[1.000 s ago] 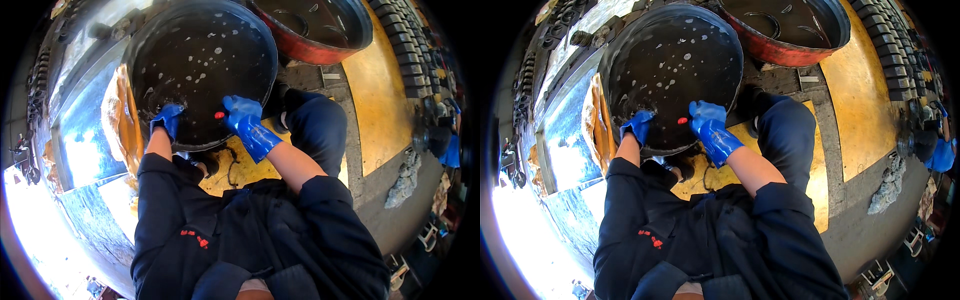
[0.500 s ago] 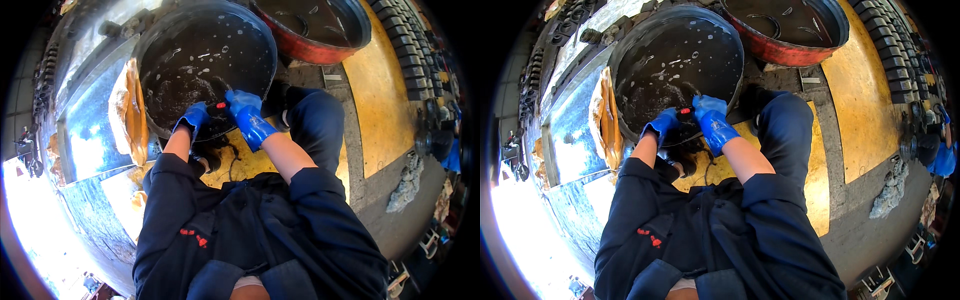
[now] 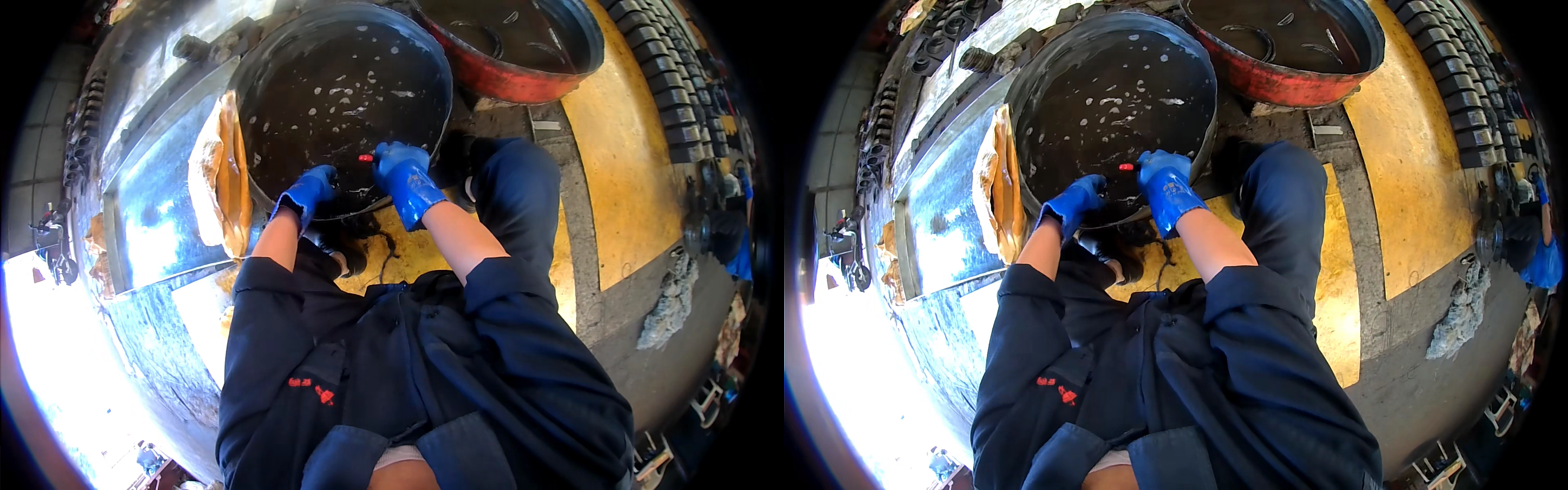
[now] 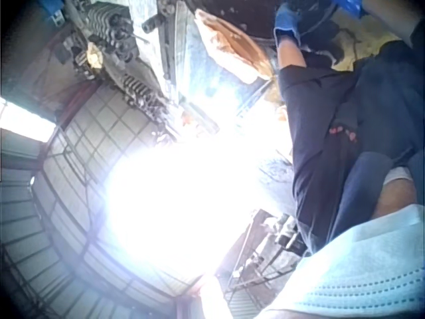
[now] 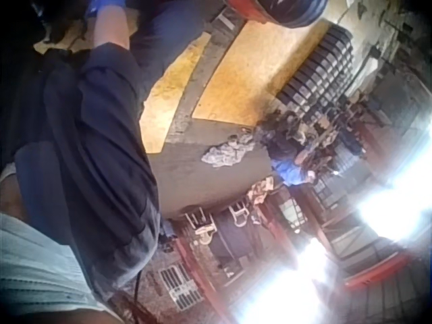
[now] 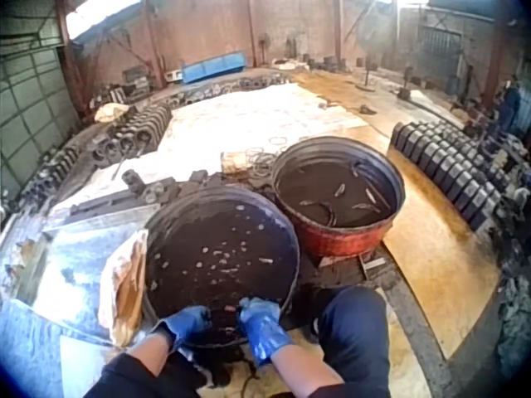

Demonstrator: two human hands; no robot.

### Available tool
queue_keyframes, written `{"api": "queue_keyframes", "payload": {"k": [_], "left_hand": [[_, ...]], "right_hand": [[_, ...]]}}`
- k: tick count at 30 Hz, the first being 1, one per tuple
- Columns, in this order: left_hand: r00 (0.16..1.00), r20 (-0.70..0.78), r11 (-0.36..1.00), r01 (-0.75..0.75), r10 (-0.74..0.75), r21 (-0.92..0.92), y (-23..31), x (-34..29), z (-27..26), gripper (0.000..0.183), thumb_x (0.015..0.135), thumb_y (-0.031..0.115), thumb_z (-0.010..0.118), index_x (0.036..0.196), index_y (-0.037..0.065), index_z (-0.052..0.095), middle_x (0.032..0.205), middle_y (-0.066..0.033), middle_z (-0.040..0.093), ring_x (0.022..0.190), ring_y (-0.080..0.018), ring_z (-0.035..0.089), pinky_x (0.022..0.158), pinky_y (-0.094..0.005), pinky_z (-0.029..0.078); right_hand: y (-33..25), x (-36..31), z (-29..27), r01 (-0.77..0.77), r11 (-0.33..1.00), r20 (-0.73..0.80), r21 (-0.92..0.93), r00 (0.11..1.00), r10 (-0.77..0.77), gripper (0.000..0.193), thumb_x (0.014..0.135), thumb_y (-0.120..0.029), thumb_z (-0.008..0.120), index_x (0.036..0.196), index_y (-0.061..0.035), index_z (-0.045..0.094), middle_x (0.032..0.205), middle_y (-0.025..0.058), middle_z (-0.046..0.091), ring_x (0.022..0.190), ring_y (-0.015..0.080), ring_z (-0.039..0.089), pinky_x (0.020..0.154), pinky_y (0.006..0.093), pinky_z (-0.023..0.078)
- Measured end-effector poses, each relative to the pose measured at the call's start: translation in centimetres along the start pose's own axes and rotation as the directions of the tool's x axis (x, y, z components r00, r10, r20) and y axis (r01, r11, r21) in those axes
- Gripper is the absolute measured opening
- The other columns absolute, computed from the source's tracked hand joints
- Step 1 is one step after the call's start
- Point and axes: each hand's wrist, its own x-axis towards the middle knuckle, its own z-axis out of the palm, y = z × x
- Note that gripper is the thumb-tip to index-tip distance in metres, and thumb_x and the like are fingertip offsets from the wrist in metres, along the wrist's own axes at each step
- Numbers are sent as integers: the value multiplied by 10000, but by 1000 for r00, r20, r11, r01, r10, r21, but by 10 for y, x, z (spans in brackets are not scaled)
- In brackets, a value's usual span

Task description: The person cleans metal rings in a basin of liquid, using a brush to scrub the surfaces and a cloth to wipe them.

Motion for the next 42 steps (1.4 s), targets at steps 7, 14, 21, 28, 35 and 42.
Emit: {"api": "queue_keyframes", "payload": {"k": [7, 14, 21, 28, 35, 42], "left_hand": [[992, -107, 954, 38, -73, -297, 2, -37, -22, 417, 792, 147, 842, 1184, 33, 753, 1092, -182, 779, 1025, -299, 758, 919, -395, 588], [974, -155, 459, -216, 166, -862, 24, -76, -54, 424, 994, 129, 756, 1383, -10, 656, 1226, -150, 762, 1052, -236, 754, 893, -341, 605], [951, -309, 233, -294, -30, -927, 33, -81, -43, 432, 1016, 121, 736, 1413, -16, 636, 1300, -171, 747, 1144, -270, 751, 969, -383, 615], [962, -266, 24, -265, -54, -964, 45, -66, -48, 426, 1025, 113, 723, 1420, -20, 631, 1335, -181, 735, 1190, -284, 740, 1011, -408, 611], [968, -251, -168, -247, 3, -954, 44, -67, -56, 421, 1035, 105, 711, 1427, -23, 626, 1369, -190, 722, 1236, -298, 729, 1054, -433, 607], [960, -222, 344, -154, -168, -926, 56, -80, -60, 385, 1077, 332, 687, 1255, -10, 706, 1166, -171, 786, 1033, -280, 774, 978, -401, 618]], "right_hand": [[1, -3, -13, -32, 999, 88, 11, 996, 31, 359, 1001, -309, 630, 1291, -156, 776, 1368, 105, 741, 1244, 313, 721, 1043, 468, 569], [27, 11, -5, 104, 866, -89, 488, 994, -69, 397, 937, -382, 723, 1171, -69, 792, 1127, 172, 802, 1077, 342, 770, 935, 444, 587], [-24, -3, -30, 287, 350, -244, 892, 956, -161, 280, 1034, -258, 719, 1237, -72, 774, 1062, 90, 808, 919, 165, 742, 880, 326, 601], [-29, 7, -29, 150, 682, -168, 716, 985, -40, 276, 995, -311, 718, 1161, -103, 793, 1064, 119, 817, 1011, 279, 772, 941, 388, 582], [-32, -5, -38, 196, 551, -123, 811, 978, -167, 353, 980, -361, 771, 1157, -57, 794, 991, 108, 807, 886, 178, 721, 874, 364, 570], [-19, 8, -21, 304, 913, -299, 272, 928, -221, 334, 888, -383, 801, 1117, -140, 788, 1082, 114, 798, 1039, 405, 742, 886, 488, 594]]}}
